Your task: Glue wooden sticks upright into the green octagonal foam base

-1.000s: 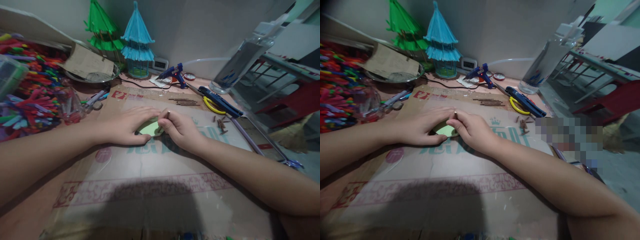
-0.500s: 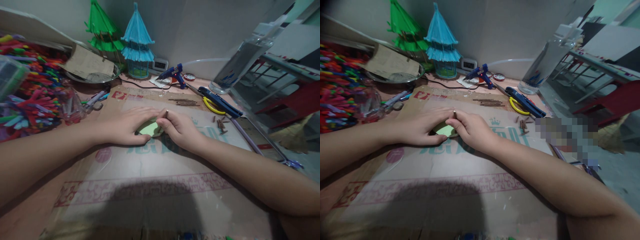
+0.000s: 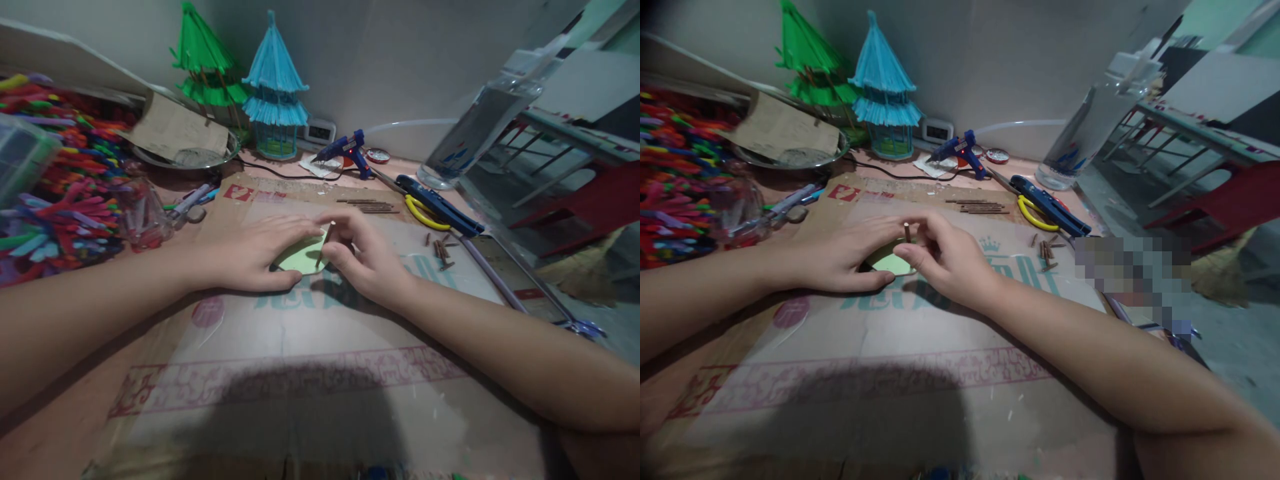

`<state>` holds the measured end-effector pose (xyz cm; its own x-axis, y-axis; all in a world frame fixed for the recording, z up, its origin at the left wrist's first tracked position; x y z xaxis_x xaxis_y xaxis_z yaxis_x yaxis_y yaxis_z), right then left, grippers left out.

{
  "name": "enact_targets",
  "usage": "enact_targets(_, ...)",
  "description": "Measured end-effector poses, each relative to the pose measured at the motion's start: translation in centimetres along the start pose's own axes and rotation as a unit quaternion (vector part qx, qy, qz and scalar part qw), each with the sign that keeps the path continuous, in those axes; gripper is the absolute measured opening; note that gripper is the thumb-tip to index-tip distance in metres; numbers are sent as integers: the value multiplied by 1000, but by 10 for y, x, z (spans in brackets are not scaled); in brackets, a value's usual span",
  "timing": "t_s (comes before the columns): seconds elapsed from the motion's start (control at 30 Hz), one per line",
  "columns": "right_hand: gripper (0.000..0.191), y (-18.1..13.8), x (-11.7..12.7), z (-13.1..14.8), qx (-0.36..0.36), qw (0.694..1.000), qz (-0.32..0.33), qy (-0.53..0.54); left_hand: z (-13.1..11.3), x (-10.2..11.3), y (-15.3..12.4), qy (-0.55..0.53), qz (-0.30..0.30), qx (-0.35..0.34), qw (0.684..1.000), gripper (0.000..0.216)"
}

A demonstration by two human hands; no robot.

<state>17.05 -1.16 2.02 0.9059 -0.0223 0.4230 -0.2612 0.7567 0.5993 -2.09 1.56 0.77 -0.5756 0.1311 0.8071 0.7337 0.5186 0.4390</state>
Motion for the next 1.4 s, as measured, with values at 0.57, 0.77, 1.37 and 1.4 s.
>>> enact_targets(0.57, 40, -3, 9, 12, 89, 995, -47, -20, 2, 0, -3, 7, -13, 11, 1000, 60)
enact_targets(0.77, 25, 1, 4, 6, 56, 997, -43, -31, -2, 1, 0, -4, -8, 6, 1000, 67)
enact_targets(1.37, 17, 3, 2, 6, 71, 996, -17, -56, 3, -2, -2, 18, 0, 28, 999, 65)
enact_targets(1.4, 18, 3, 2, 6, 71, 995, -17, -61, 3, -2, -2, 20, 2, 27, 999, 65)
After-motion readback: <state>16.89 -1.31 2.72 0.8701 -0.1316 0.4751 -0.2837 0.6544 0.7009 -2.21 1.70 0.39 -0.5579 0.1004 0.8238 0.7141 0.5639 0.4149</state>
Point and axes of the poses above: each hand's wrist, its own y-axis towards the middle knuckle, its own x-axis out of the back of the hand, z = x × y, the point moved 3 cm from there along y, towards the middle knuckle, and after that the axes turned 15 degrees about -z, right-handed, at the moved point
